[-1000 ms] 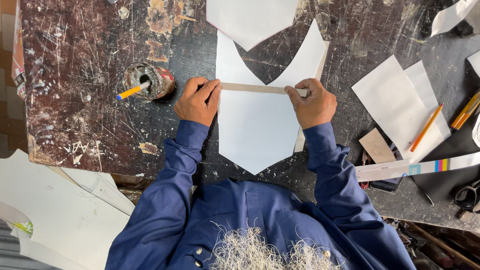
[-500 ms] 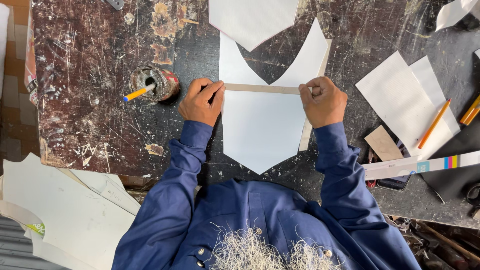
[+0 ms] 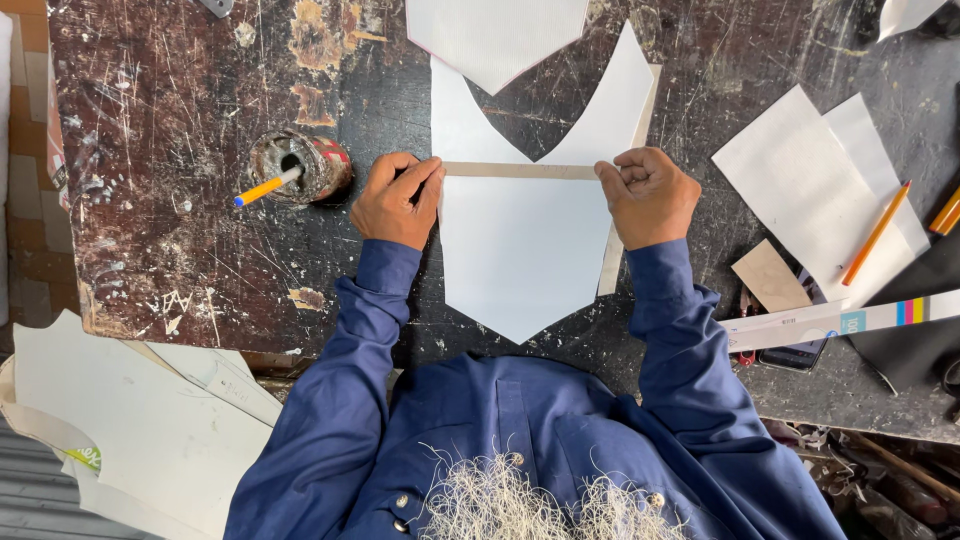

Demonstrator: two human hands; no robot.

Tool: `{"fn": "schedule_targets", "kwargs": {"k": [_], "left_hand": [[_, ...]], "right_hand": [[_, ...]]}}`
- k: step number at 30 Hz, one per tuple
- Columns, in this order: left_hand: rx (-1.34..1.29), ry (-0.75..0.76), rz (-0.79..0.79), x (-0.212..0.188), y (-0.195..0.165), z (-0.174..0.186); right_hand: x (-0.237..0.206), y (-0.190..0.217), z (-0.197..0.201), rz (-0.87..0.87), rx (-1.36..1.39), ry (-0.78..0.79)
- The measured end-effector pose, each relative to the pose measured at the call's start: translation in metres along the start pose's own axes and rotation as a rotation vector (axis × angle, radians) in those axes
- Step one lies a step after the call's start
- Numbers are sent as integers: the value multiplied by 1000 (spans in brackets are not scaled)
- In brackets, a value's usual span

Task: The person arranges white paper pattern pieces on a worktable, uses a pencil and ruler to mark lines, cuts a strip of paper with scissors, and places the strip onto a pattern piece. The person also references a smartphone image while working.

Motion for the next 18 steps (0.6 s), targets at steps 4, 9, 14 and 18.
{"fn": "schedule_targets", "kwargs": {"k": [4,9,14,18], "left_hand": [[5,-6,-11,0,1,-2],[-4,-5,-18,0,2,-4],[2,-40,-9,-2,1,-6],[16,-48,15,-1,5,5]], "right_hand": [[1,-4,0,-27,18,7],[3,-7,-2,-28,26,21],[0,-7,6,62,-91,-26],[-5,3,-3,117,-105,-22]]}}
Point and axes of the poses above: each hand's wrist, its own x-axis towards the middle knuckle, its own z-axis out of the back of the hand, y = z × x, the point moved 5 cm from there along x, towards the middle knuckle, and after that the axes turned 9 degrees about -z, right-handed, at the moved point
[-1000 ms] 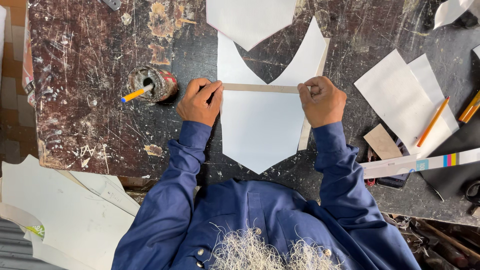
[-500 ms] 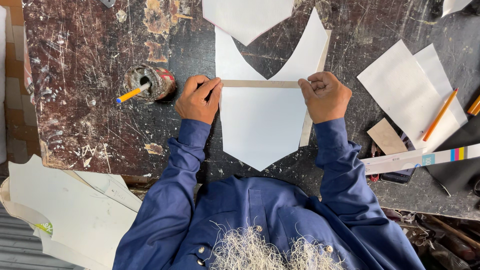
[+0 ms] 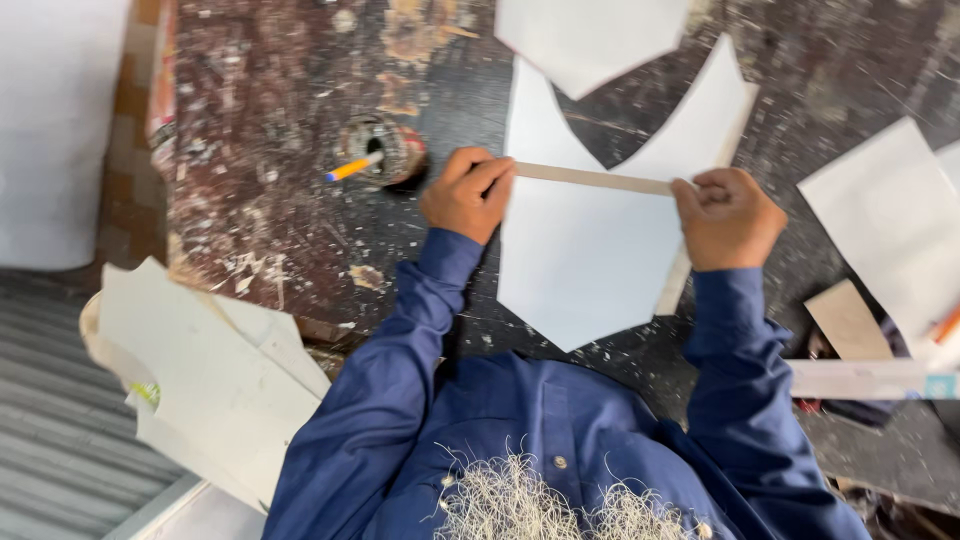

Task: The person arranges white paper pattern pieces on a worktable, uses a pencil and ruler to mark lines, cuts a strip of paper with scissors, and places the strip onto a pattern piece. The person also references a smartphone image while working.

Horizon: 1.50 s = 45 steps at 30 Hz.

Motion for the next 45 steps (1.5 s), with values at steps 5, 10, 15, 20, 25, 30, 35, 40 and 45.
{"fn": "schedule_targets", "kwargs": {"k": [5,10,15,20,25,30,35,40,45], "left_hand": [[-8,8,-27,4,-6,5],[-23,22,-26,4,-9,3],[-64,53,-23,2,-3,2],[-86,59,-42,2,-6,1],[-43,27,-18,6,-6,10],[-93,30,-20,7,-8,13],[-111,48,-17,6,-9,9],[-126,67,-28,5,-8,8],[-154,70,-58,4,-9,10]], "right_hand": [[1,-1,-1,-94,28,17],[3,-2,1,-94,52,10],[1,-5,1,-147,113,38],[-1,-9,7,-154,87,50],[-2,3,6,-43,-51,21],[-3,3,5,-82,12,23],[-1,-3,7,-155,33,41],[-3,-2,10,-153,57,82],[-8,-6,10,-182,70,100]]}}
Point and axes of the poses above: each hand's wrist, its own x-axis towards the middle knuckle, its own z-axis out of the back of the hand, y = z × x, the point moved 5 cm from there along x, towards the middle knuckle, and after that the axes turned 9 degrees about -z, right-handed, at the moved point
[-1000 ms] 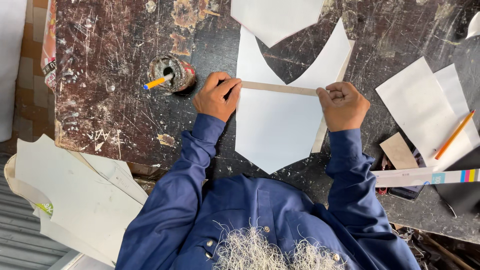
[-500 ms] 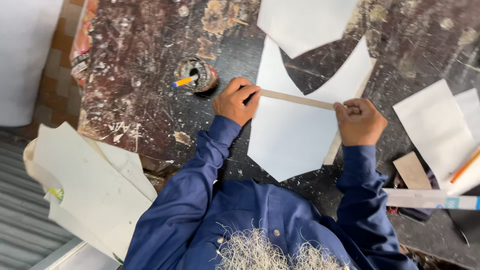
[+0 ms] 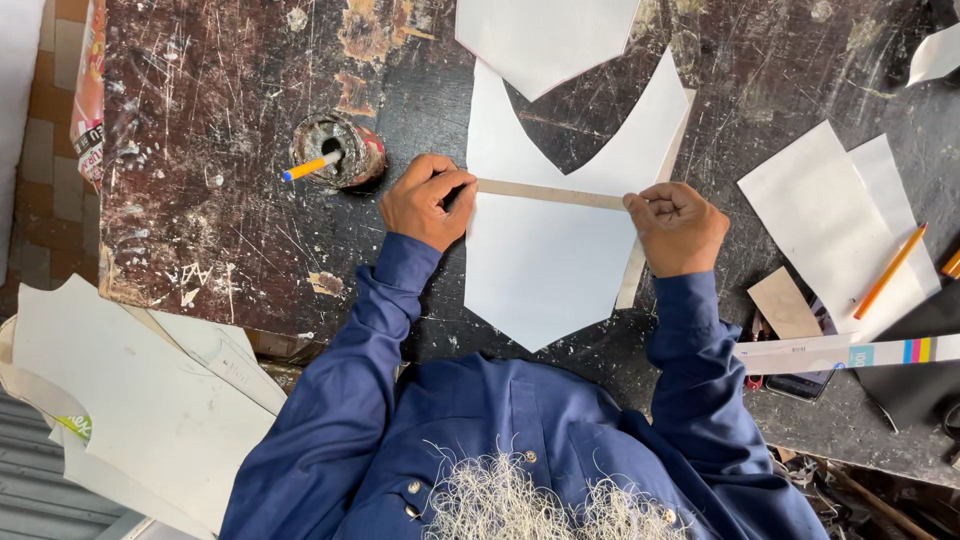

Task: The person arranges white paper pattern pieces on a worktable, uses a pencil and ruler to mark lines, cuts a strip of paper with scissors, and places the strip onto a pattern piece. The person also references a smartphone image while working.

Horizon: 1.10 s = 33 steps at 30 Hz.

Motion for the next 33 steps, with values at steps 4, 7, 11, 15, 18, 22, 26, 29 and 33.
{"fn": "schedule_targets", "kwargs": {"k": [4,7,11,15,18,22,26,29,33], "left_hand": [[-23,24,11,-2,3,-2],[-18,46,24,-2,6,-3],[19,18,-26,-2,1,-1],[7,31,-66,-1,-12,-4],[1,78,-79,-2,-24,-10],[89,191,-110,-6,-40,-26],[247,223,-185,-8,-60,-40],[349,248,-182,-13,-70,-41],[350,283,-223,-26,-85,-41]], "right_hand": [[0,-3,0,-11,-26,-1],[-1,-3,0,-1,-31,3],[-2,-3,0,90,-14,-26],[3,-9,7,141,-169,-121],[-1,-12,15,146,-127,-220],[-8,-8,20,42,-220,-189],[-29,2,47,81,-227,-110],[-67,-10,111,158,-123,-209],[-101,-45,203,218,-355,37]]}}
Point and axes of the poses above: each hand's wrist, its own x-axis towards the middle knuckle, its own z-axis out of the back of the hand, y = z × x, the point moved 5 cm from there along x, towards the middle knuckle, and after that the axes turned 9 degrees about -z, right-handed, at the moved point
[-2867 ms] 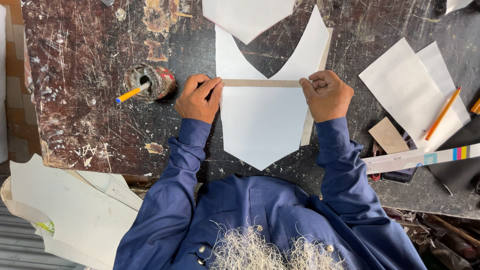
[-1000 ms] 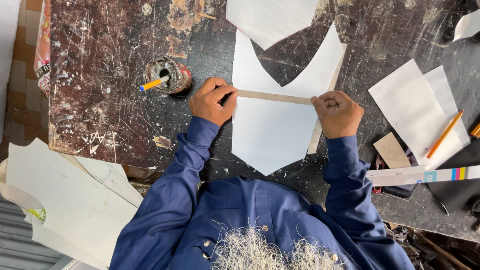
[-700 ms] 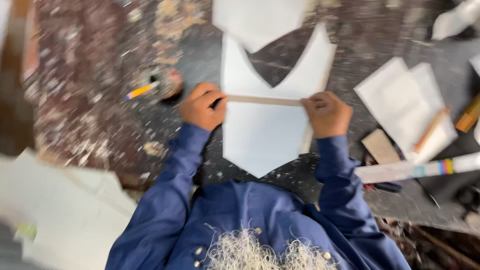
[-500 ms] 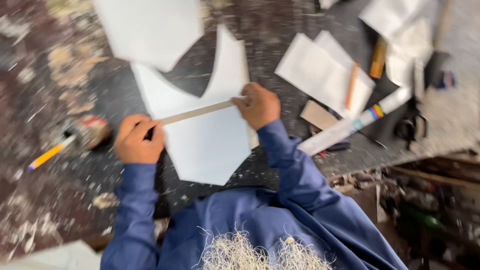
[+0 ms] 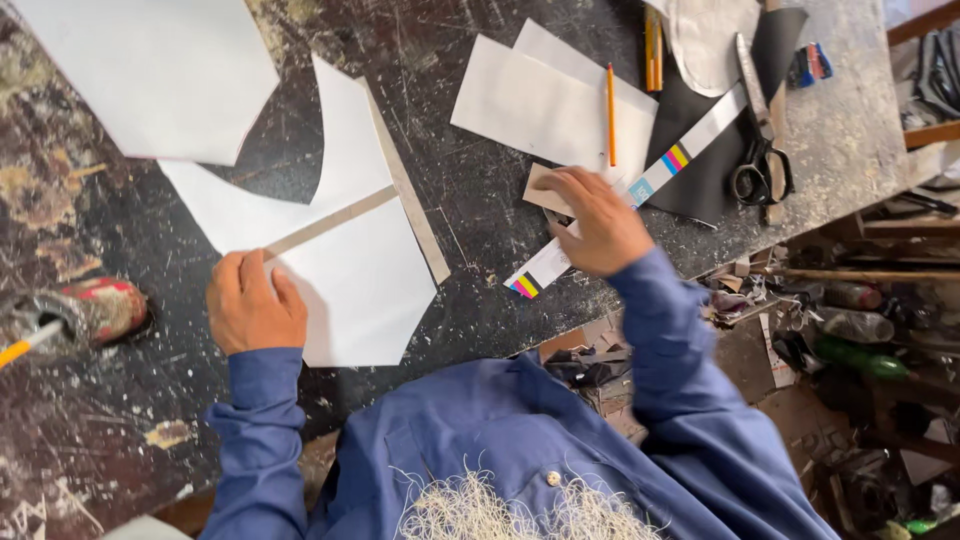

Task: The person arranges white paper pattern pieces on a worktable, uses a pencil and ruler to mark lines, cuts a strip of paper with scissors, and places the strip onto a pattern piece. The person also references a smartphone image while working.

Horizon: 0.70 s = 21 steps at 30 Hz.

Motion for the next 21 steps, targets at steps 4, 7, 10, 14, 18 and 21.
{"fn": "schedule_targets", "kwargs": {"k": [4,7,10,14,18,21], "left_hand": [[45,-53,1,-8,-17,-6],[48,-122,36,-11,-24,-11],[-47,-149,47,-12,-20,-13],[-216,-227,69,-13,-2,-7],[-331,-256,108,-18,10,-6],[-313,-254,111,-21,11,-10]], "right_hand": [[-26,-43,21,-85,-310,204],[-31,-54,23,-58,-312,172],[-32,-49,13,80,-237,140],[-20,-38,-1,169,-271,116],[2,-32,-3,289,-330,103],[15,-38,-5,372,-342,86]]}}
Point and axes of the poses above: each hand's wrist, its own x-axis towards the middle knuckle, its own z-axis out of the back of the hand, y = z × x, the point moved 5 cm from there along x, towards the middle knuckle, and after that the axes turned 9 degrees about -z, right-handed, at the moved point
